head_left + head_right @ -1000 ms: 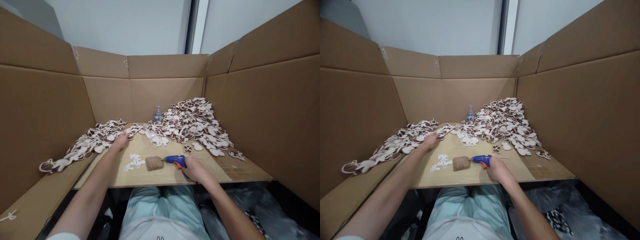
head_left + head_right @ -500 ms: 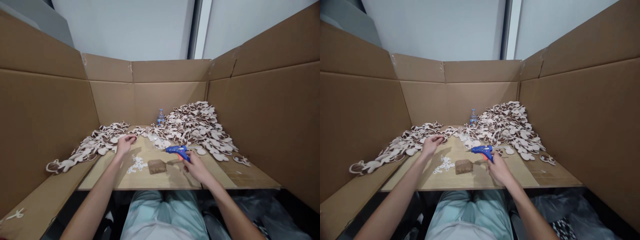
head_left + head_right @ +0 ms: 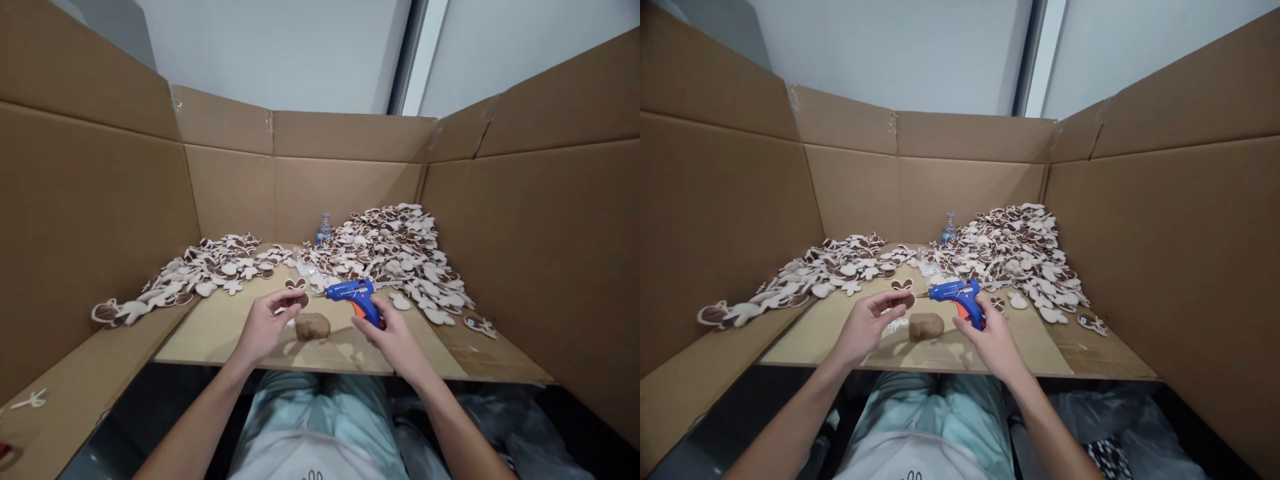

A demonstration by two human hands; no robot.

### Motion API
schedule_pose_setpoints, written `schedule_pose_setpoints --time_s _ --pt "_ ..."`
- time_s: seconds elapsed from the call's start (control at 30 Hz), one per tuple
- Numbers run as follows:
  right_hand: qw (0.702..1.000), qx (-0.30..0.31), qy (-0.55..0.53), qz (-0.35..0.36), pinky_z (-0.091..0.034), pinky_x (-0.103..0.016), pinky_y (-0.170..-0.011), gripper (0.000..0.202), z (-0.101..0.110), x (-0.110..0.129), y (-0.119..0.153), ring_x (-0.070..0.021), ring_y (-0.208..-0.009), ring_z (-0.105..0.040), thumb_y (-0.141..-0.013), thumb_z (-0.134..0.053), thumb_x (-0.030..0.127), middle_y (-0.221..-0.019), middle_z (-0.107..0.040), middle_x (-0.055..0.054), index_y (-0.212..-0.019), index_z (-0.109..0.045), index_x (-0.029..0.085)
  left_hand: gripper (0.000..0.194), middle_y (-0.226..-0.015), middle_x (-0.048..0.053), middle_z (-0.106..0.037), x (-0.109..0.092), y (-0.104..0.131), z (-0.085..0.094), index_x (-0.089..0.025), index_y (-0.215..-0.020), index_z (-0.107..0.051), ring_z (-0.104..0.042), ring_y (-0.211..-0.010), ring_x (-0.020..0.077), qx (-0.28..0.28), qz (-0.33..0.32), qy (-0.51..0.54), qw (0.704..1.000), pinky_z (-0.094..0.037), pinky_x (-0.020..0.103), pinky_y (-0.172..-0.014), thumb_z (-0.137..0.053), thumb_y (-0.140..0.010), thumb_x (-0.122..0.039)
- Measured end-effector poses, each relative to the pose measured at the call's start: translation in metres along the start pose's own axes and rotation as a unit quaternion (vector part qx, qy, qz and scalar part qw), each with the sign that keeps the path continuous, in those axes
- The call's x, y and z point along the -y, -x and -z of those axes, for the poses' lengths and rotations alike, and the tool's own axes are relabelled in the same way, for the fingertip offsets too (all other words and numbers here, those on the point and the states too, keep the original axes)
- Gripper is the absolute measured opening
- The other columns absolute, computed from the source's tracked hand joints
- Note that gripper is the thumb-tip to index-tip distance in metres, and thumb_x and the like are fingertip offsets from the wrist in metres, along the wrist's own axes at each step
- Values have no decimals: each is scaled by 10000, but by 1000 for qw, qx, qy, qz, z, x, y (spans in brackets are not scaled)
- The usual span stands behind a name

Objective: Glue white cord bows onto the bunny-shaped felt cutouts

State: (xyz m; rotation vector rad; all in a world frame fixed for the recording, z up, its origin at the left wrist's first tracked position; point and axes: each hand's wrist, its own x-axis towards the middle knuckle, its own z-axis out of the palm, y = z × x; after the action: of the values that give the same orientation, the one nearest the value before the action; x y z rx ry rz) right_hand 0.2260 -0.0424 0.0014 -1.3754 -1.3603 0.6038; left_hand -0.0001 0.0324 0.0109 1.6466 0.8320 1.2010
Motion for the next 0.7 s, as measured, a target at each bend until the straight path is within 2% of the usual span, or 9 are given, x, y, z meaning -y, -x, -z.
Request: schedule_pose_setpoints --time_s 0.17,0.37,0.7 --pt "995 -13 85 57 -348 -223 -527 235 -3 3 5 -122 -567 -431 -810 -616 395 -656 -529 28 -855 -607 165 271 -1057 89 -765 -4 8 2 -196 -1021 -747 -703 -1008 244 -2 8 -19 1000 -539 388 -938 -711 -756 -236" --pt "991 -12 110 79 -359 -214 -551 175 -6 5 7 -130 -596 -464 -806 -608 333 -683 -573 20 -850 -628 165 269 -1040 74 -772 -13 12 0 -201 -1005 -753 -711 -977 232 8 8 -12 1000 -558 368 -900 -708 -740 -207" --pt "980 -50 157 115 -361 -226 -559 198 -5 3 10 -153 -618 -501 -835 -579 361 -703 -607 -4 -845 -631 171 259 -1047 52 -771 -17 15 0 -228 -993 -754 -711 -970 213 12 8 10 1000 -558 352 -890 -724 -736 -204"
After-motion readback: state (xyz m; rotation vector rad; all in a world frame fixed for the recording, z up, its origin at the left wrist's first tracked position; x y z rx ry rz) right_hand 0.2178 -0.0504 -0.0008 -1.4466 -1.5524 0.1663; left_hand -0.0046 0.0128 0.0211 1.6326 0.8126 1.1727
